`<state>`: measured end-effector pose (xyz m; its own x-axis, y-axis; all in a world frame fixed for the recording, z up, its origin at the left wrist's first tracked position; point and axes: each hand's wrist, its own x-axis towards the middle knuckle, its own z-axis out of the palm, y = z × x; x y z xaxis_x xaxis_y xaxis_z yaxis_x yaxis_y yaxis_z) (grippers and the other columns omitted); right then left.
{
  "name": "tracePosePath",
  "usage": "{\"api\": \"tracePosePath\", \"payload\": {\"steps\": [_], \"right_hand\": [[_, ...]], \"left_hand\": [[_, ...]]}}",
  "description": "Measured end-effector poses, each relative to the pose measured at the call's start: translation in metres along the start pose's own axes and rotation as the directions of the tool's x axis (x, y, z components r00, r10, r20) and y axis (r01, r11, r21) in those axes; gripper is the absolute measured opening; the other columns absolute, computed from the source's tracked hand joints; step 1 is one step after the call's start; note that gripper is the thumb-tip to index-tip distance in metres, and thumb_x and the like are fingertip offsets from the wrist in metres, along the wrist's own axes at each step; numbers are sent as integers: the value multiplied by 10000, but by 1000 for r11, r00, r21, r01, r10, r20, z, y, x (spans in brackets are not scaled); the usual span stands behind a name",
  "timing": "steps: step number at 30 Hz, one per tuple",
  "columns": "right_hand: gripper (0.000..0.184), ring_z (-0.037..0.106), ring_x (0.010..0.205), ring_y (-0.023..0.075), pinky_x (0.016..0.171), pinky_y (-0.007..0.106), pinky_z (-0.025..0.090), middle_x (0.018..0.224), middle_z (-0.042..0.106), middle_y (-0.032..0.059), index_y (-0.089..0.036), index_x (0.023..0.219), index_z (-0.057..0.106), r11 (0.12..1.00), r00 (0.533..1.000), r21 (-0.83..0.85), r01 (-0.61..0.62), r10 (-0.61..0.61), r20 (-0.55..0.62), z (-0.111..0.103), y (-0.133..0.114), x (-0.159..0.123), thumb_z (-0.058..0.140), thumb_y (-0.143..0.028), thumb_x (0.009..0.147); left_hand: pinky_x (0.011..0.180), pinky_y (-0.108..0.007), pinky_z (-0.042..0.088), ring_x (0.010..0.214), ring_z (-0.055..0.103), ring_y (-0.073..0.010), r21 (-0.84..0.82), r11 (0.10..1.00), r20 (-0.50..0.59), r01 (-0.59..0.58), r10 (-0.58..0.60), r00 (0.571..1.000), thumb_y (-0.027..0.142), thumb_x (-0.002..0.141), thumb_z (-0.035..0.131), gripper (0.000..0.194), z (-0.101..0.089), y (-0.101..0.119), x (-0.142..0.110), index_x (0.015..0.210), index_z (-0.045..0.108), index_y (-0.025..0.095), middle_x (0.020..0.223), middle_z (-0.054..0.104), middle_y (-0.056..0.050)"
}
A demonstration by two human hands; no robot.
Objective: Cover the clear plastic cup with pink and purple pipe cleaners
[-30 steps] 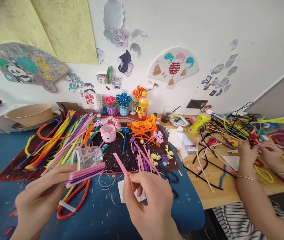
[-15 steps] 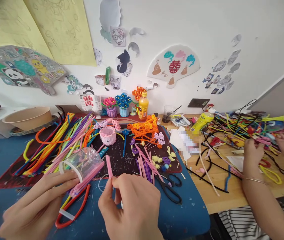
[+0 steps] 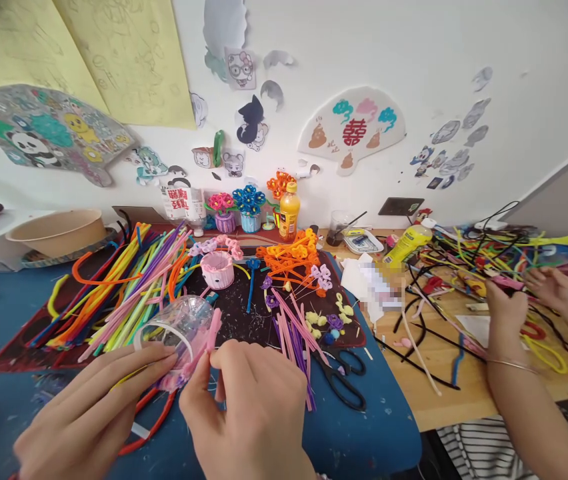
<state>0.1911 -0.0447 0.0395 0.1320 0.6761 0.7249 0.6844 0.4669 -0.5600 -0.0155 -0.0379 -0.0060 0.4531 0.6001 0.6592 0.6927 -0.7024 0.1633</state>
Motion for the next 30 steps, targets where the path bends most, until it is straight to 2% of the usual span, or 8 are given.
{"api": "tracePosePath", "payload": {"steps": [3, 7, 11, 17, 20, 25, 27, 30], "right_hand": [[250, 396, 432, 94, 489, 257, 296, 495, 452, -55, -193, 641, 535, 1000, 1000, 8, -13, 13, 16, 2, -1, 0, 566, -149, 885], [259, 394, 428, 89, 483, 255, 297, 492, 453, -58, -191, 628, 525, 999, 999, 17, -27, 27, 32, 7, -1, -1, 574, -156, 880], [261, 417, 422, 82, 472, 237, 321, 490, 471, -60, -187, 624, 547, 997, 995, 28, -70, 68, 77, 10, -1, -1, 596, -185, 881], [132, 551, 467, 102, 432, 185, 426, 585, 624, -33, -202, 806, 704, 932, 923, 201, -302, 233, 305, -19, 23, 14, 678, -314, 872], [133, 629, 568, 129, 495, 199, 498, 701, 697, 5, -212, 948, 743, 929, 913, 277, -245, 124, 389, -30, 50, 29, 634, -282, 921], [380, 623, 734, 155, 642, 264, 536, 847, 668, 29, -254, 1188, 713, 842, 812, 503, -195, -150, 564, -25, 73, 43, 660, -503, 906], [501, 598, 784, 160, 702, 282, 535, 886, 629, 23, -289, 1273, 666, 838, 787, 517, -173, -198, 584, -24, 69, 43, 648, -586, 870], [617, 579, 869, 172, 798, 302, 532, 981, 592, 25, -335, 1367, 589, 870, 750, 475, -133, -225, 622, -25, 58, 43, 658, -623, 825]], "left_hand": [[1019, -302, 510, 1075, 696, -218, 30, 1000, -2, -1, 1, 1000, 133, 925, 546, 352, 0, 8, 2, 1233, 689, 226, 1138, 765, -54], [981, -351, 546, 1043, 713, -228, 5, 990, -92, 144, -143, 985, 206, 982, 479, 315, 6, 21, 2, 1160, 729, 278, 1091, 780, -41], [986, -362, 534, 1041, 707, -232, -40, 981, -102, 188, -191, 976, 199, 978, 487, 301, 9, 24, 1, 1122, 741, 272, 1085, 780, -50], [721, -239, 562, 795, 720, -179, -365, 905, -65, 218, -258, 964, 120, 918, 534, 245, 2, 11, 23, 914, 744, 247, 872, 769, -45], [593, -236, 543, 653, 679, -175, -650, 685, 46, 328, -395, 917, 220, 896, 637, 141, 5, 7, 29, 807, 746, 215, 725, 732, -46], [534, -226, 504, 600, 606, -149, -886, 162, 255, 435, -613, 747, 412, 734, 818, 231, 19, 7, 27, 745, 783, 184, 694, 683, -45], [525, -208, 481, 585, 590, -134, -899, 34, 316, 437, -640, 700, 416, 650, 876, 264, 22, 11, 30, 717, 789, 176, 672, 673, -37], [521, -185, 452, 567, 569, -115, -899, -78, 379, 431, -631, 677, 403, 593, 910, 275, 23, 16, 35, 691, 789, 176, 630, 656, -21]]}}
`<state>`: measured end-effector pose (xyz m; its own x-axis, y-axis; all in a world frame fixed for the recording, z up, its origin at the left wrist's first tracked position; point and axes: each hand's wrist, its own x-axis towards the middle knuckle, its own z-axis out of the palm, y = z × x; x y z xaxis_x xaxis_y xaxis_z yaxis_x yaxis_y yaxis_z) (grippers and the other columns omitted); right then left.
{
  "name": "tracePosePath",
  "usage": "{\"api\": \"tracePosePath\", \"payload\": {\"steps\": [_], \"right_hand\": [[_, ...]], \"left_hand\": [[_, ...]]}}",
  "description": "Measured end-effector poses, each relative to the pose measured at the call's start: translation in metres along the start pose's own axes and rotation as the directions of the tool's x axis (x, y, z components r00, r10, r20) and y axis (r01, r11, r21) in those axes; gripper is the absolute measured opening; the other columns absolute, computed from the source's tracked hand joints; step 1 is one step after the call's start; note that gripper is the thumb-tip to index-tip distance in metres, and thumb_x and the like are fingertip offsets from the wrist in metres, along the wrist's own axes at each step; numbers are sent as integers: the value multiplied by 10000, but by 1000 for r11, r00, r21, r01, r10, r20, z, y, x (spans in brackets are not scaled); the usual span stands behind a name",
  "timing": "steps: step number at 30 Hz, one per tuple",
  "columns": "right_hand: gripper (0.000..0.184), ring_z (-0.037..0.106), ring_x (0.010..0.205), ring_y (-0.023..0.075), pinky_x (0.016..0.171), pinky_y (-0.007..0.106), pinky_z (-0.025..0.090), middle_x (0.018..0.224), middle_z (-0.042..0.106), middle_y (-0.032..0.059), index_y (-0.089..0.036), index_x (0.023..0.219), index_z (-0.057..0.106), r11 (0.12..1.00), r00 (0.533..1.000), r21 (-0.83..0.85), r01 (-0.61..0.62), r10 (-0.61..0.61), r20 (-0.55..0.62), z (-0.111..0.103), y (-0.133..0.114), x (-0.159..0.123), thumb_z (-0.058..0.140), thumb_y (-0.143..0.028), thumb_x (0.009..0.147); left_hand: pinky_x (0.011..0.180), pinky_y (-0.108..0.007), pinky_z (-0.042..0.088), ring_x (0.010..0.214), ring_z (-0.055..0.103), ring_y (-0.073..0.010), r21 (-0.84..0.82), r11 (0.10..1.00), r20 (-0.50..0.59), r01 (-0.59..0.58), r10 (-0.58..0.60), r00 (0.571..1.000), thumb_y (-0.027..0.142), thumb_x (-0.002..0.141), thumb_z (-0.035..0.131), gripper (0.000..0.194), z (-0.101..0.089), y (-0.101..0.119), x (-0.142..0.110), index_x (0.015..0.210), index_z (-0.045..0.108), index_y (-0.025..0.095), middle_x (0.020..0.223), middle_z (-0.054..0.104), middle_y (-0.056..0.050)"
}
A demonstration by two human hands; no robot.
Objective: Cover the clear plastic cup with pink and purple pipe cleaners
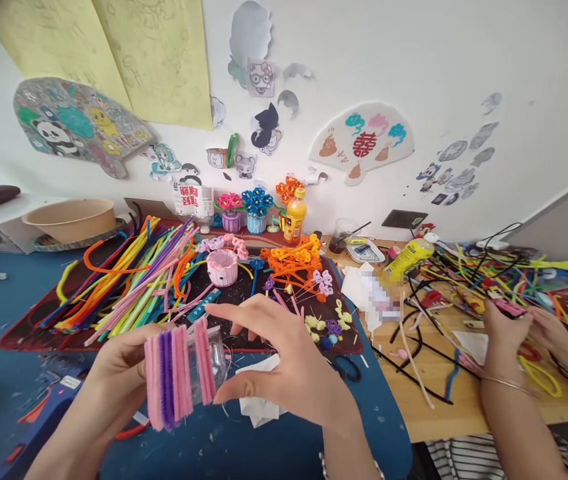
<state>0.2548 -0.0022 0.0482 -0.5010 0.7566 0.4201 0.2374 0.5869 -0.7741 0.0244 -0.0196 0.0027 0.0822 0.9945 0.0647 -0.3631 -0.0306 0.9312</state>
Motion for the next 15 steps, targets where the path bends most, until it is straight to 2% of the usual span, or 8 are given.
{"api": "tracePosePath", "payload": {"steps": [6, 15], "right_hand": [[727, 603, 974, 190, 878, 300, 531, 1108, 586, 22, -368, 1409, 537, 998, 995, -51, -40, 45, 94, -1, -10, 4, 816, -488, 748], [652, 622, 1014, 194, 918, 298, 501, 1140, 600, 18, -357, 1354, 570, 997, 990, -14, -72, 73, 116, -1, -10, 4, 820, -461, 761]], "left_hand": [[456, -172, 380, 500, 498, -87, -59, 998, 62, 27, -23, 998, 379, 638, 888, 249, 4, -5, 2, 642, 762, 165, 600, 629, -8], [493, -160, 401, 527, 521, -83, -80, 995, 57, 58, -53, 997, 362, 626, 899, 247, 5, -6, 6, 643, 756, 161, 608, 635, -1]]}}
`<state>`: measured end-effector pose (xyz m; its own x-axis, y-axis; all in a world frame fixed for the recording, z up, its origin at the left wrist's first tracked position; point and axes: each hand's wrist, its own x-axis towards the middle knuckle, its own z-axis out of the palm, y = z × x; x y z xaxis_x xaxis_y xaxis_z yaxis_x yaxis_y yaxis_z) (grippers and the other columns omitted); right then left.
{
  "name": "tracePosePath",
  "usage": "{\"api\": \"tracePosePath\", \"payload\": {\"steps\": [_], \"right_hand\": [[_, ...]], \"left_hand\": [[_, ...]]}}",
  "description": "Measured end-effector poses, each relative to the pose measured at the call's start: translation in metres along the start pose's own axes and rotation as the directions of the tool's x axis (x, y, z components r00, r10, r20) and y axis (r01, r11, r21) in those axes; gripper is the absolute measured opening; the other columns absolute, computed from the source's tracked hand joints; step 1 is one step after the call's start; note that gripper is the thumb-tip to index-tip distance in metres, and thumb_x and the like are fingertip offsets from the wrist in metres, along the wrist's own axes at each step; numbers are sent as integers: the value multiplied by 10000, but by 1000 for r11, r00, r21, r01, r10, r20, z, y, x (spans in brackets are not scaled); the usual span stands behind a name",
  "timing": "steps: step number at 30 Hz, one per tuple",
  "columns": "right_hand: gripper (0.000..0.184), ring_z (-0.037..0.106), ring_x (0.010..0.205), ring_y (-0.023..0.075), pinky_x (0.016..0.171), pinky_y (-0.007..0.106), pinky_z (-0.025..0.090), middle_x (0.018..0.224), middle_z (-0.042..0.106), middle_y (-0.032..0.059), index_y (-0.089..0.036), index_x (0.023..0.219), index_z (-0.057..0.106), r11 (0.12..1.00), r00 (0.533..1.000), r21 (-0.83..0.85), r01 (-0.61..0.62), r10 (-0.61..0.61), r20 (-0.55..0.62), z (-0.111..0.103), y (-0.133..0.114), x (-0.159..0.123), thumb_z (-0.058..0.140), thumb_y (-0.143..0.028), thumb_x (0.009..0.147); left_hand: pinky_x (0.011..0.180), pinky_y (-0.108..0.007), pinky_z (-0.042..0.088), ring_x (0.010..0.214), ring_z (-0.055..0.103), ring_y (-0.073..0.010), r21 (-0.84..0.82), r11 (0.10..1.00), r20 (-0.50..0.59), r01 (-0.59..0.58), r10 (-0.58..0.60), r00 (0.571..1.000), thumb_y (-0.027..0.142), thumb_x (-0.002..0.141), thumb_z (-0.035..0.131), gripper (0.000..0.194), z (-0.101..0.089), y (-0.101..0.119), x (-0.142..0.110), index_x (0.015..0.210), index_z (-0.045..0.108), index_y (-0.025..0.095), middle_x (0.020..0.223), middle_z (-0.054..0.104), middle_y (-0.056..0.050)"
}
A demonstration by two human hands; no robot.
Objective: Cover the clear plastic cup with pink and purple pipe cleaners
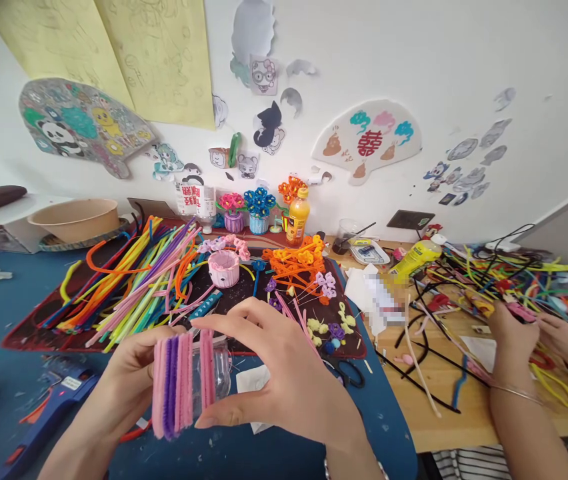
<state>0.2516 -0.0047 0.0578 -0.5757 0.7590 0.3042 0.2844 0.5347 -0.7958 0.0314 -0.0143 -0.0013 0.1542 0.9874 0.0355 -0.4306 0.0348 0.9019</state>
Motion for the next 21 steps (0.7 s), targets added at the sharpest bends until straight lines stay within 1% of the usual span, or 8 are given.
{"api": "tracePosePath", "payload": {"steps": [4, 8, 13, 16, 21], "right_hand": [[669, 616, 1034, 191, 918, 285, 486, 1158, 607, 6, -358, 1343, 569, 1000, 1000, -9, -12, 12, 0, 1, -1, -1, 843, -447, 740], [672, 610, 1052, 186, 939, 277, 472, 1178, 601, -6, -369, 1350, 556, 999, 999, -1, -36, 36, 15, 2, -2, 0, 852, -394, 746], [697, 605, 1055, 184, 942, 270, 466, 1177, 590, -15, -382, 1347, 555, 999, 999, 17, -44, 43, 29, -1, -1, 6, 872, -352, 728], [668, 602, 1055, 191, 935, 274, 460, 1177, 586, -14, -387, 1333, 565, 998, 998, 30, -57, 56, 35, -2, 1, 9, 865, -374, 736], [637, 600, 1045, 207, 904, 287, 450, 1167, 587, -9, -395, 1313, 581, 995, 996, 61, -77, 74, 45, -5, 2, 12, 849, -453, 738]], "left_hand": [[518, -175, 428, 553, 550, -102, 2, 1000, -35, 21, -21, 999, 380, 603, 908, 268, -2, -1, 1, 677, 772, 161, 634, 652, -17], [550, -195, 452, 576, 562, -117, 17, 999, -46, 34, -33, 998, 382, 629, 893, 254, -3, -2, 2, 713, 781, 169, 646, 660, -26], [516, -177, 421, 552, 534, -101, 10, 1000, -69, 8, -7, 998, 392, 589, 914, 303, -3, 0, 6, 685, 768, 144, 629, 650, -21], [512, -173, 423, 543, 527, -94, -9, 1000, -54, -3, 2, 999, 380, 602, 909, 289, -1, 2, 9, 673, 760, 142, 622, 643, -13], [491, -151, 408, 516, 501, -71, -22, 999, -46, -26, 25, 999, 269, 644, 891, 207, 0, 2, 12, 620, 727, 145, 602, 622, 13]]}}
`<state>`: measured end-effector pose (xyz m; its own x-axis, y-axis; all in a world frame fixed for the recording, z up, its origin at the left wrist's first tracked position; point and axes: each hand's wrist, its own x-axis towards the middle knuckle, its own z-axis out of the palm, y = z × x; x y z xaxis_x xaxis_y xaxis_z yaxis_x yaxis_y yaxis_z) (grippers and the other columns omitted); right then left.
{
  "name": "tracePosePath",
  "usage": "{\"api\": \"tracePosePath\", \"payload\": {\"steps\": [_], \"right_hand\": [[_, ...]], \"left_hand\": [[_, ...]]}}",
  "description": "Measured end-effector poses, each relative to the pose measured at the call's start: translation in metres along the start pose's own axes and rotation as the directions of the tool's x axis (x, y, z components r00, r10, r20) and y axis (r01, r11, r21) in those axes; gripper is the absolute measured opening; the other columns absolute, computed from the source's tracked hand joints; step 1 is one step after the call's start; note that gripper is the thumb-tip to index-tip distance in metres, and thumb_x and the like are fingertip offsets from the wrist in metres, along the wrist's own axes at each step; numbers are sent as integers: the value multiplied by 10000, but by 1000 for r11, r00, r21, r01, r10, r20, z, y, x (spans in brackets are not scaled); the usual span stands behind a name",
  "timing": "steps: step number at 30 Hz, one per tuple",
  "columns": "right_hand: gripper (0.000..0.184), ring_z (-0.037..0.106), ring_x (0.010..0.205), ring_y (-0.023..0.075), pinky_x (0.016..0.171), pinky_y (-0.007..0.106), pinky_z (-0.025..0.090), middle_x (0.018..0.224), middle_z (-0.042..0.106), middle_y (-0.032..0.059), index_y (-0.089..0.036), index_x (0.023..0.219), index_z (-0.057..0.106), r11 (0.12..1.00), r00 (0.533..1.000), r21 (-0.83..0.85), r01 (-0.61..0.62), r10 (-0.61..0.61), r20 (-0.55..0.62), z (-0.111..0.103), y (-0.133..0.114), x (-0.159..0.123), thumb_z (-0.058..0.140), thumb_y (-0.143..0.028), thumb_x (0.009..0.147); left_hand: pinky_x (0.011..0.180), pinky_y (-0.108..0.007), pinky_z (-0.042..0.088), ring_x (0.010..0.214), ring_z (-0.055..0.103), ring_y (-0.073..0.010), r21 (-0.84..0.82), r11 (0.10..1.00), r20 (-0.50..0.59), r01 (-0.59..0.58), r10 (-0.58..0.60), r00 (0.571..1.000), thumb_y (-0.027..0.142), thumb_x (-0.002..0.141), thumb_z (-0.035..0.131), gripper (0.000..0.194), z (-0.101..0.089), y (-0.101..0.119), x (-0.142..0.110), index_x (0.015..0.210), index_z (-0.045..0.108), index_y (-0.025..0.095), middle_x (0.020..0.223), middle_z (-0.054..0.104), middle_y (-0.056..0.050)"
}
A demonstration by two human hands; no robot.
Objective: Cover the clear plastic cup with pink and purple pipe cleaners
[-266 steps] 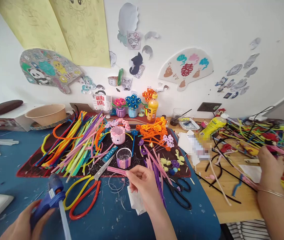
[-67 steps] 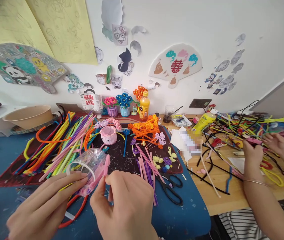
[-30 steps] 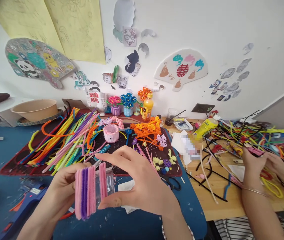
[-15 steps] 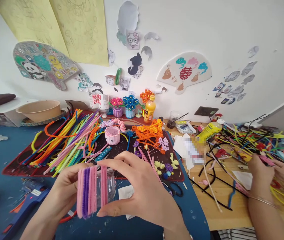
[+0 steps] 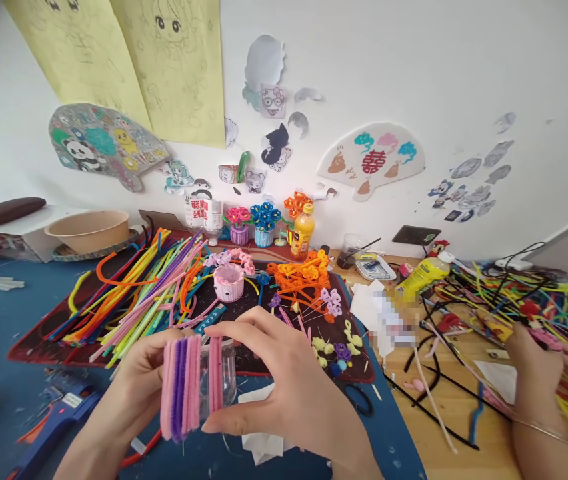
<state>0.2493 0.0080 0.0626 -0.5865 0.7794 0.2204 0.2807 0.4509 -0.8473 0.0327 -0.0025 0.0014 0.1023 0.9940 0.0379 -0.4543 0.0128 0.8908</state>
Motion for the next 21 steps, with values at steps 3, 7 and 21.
{"api": "tracePosePath", "payload": {"steps": [3, 7, 21], "right_hand": [[626, 601, 1031, 202, 888, 287, 446, 1169, 588, -12, -399, 1306, 585, 1000, 1000, -14, -12, 12, 9, -2, -2, 2, 849, -447, 740], [622, 603, 1016, 194, 871, 280, 448, 1160, 591, -19, -399, 1298, 589, 1000, 1000, -9, -8, 8, 14, -5, -4, 6, 855, -434, 736], [479, 473, 674, 110, 590, 243, 383, 939, 556, -19, -380, 1266, 640, 958, 995, 272, -92, 101, -18, -12, -1, 17, 747, -523, 822]], "left_hand": [[482, -150, 408, 513, 501, -71, -9, 1000, 2, 1, -1, 1000, 243, 644, 888, 184, 0, 1, 3, 631, 730, 149, 604, 620, 18], [472, -148, 399, 513, 496, -69, -31, 1000, 5, -2, 2, 1000, 224, 644, 884, 182, 0, 2, 5, 615, 720, 150, 604, 613, 21], [516, -164, 412, 562, 523, -90, 47, 999, 28, 11, -12, 1000, 316, 663, 882, 247, -2, 5, 12, 677, 735, 118, 632, 618, -10]]}}
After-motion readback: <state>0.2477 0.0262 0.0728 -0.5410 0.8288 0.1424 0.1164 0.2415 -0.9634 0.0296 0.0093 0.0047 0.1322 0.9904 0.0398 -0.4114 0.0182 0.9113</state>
